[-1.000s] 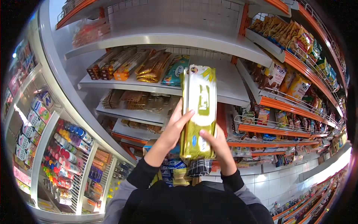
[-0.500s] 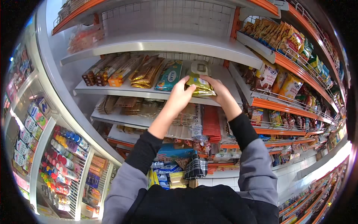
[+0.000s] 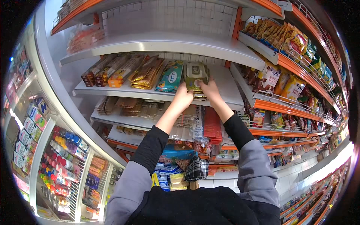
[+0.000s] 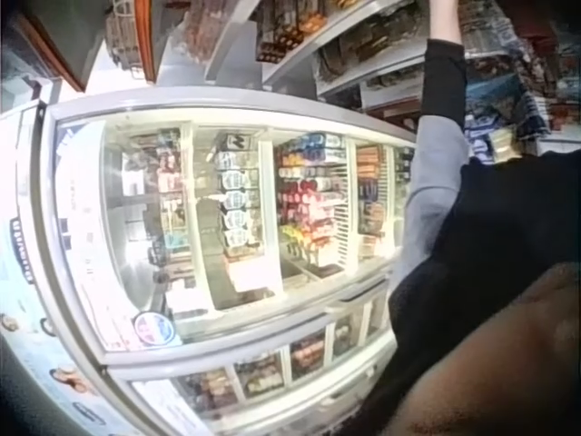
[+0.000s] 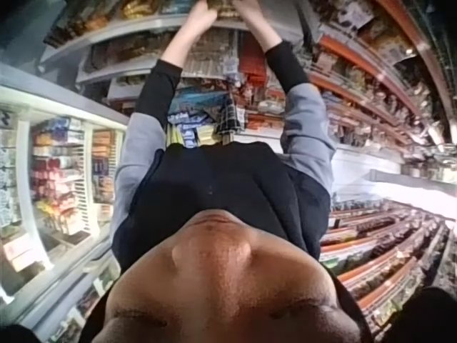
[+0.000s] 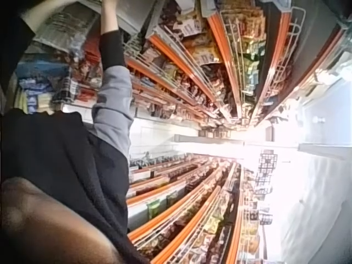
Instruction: Stocking grocery store shelves with various packaged items from a box.
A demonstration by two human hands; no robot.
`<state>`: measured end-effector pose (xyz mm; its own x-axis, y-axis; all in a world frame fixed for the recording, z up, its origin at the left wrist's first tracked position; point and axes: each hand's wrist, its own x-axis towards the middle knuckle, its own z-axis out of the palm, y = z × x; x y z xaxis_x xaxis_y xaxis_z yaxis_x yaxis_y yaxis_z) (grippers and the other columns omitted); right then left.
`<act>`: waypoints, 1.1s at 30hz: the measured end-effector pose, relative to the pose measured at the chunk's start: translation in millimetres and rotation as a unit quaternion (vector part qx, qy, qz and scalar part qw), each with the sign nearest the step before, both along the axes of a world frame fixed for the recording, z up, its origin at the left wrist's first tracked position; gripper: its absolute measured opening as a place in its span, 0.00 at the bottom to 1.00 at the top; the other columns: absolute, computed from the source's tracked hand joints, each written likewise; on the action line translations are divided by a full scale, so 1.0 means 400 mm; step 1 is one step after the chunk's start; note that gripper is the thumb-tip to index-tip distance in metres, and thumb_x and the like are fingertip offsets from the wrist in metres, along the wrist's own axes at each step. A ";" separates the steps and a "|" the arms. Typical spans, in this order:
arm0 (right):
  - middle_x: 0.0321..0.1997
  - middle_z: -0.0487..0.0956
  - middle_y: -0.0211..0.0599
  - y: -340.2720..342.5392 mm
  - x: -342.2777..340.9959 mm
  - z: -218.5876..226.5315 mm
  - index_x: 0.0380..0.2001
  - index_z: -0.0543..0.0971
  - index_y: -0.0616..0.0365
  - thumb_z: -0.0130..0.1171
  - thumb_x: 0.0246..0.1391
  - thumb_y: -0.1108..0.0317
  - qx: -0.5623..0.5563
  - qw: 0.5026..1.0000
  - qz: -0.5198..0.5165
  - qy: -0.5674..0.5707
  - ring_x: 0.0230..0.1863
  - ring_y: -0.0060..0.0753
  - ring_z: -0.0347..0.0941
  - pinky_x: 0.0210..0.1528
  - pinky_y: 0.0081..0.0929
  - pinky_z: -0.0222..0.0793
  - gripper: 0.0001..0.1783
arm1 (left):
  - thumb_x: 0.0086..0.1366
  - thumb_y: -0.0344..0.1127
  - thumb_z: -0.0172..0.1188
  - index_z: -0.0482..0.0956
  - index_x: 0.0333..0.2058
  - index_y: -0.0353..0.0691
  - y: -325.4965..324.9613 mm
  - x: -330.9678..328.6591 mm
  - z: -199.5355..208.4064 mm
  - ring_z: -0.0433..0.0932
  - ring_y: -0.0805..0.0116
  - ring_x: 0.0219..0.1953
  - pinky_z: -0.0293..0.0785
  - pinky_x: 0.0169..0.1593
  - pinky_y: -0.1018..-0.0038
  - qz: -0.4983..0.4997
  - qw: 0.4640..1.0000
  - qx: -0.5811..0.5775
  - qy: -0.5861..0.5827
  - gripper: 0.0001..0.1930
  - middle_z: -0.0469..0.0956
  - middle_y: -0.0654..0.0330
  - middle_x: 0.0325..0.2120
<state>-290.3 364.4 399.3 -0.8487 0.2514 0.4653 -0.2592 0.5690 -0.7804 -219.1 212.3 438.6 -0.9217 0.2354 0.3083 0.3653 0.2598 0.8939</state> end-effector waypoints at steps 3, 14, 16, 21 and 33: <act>0.47 0.70 0.57 -0.031 0.022 0.026 0.48 0.65 0.68 0.55 0.44 0.58 -0.004 1.000 0.019 -0.007 0.51 0.51 0.66 0.52 0.34 0.59 0.30 | 0.58 0.31 0.47 0.56 0.54 0.25 -0.017 -0.025 -0.005 0.61 0.53 0.56 0.55 0.56 0.71 -0.031 0.999 -0.032 0.000 0.26 0.62 0.41 0.52; 0.55 0.64 0.57 -0.050 0.010 -0.013 0.51 0.65 0.63 0.51 0.46 0.62 0.094 0.987 -0.093 0.088 0.58 0.60 0.54 0.60 0.37 0.48 0.28 | 0.56 0.29 0.44 0.66 0.47 0.31 0.030 -0.080 -0.040 0.66 0.44 0.49 0.63 0.50 0.63 0.046 0.985 -0.088 0.144 0.18 0.69 0.39 0.43; 0.57 0.61 0.58 -0.037 0.015 -0.003 0.52 0.65 0.63 0.50 0.47 0.62 0.080 0.987 -0.042 0.136 0.57 0.58 0.56 0.60 0.36 0.50 0.28 | 0.51 0.26 0.45 0.69 0.39 0.30 0.031 -0.107 -0.055 0.66 0.39 0.44 0.64 0.47 0.57 0.041 0.989 -0.037 0.137 0.15 0.70 0.38 0.39; 0.47 0.71 0.53 -0.035 0.047 0.009 0.43 0.74 0.57 0.51 0.48 0.56 0.034 0.994 -0.017 0.101 0.48 0.51 0.68 0.49 0.36 0.63 0.22 | 0.56 0.34 0.46 0.69 0.41 0.28 0.012 -0.119 -0.064 0.69 0.41 0.43 0.65 0.47 0.59 0.069 0.972 -0.151 0.164 0.16 0.71 0.37 0.38; 0.50 0.69 0.45 0.058 0.012 -0.027 0.58 0.55 0.61 0.51 0.54 0.55 0.060 0.987 -0.009 0.149 0.47 0.36 0.69 0.48 0.29 0.66 0.34 | 0.54 0.36 0.50 0.67 0.43 0.30 0.004 0.029 -0.098 0.70 0.44 0.44 0.68 0.47 0.60 0.104 0.913 -0.215 0.330 0.19 0.66 0.39 0.44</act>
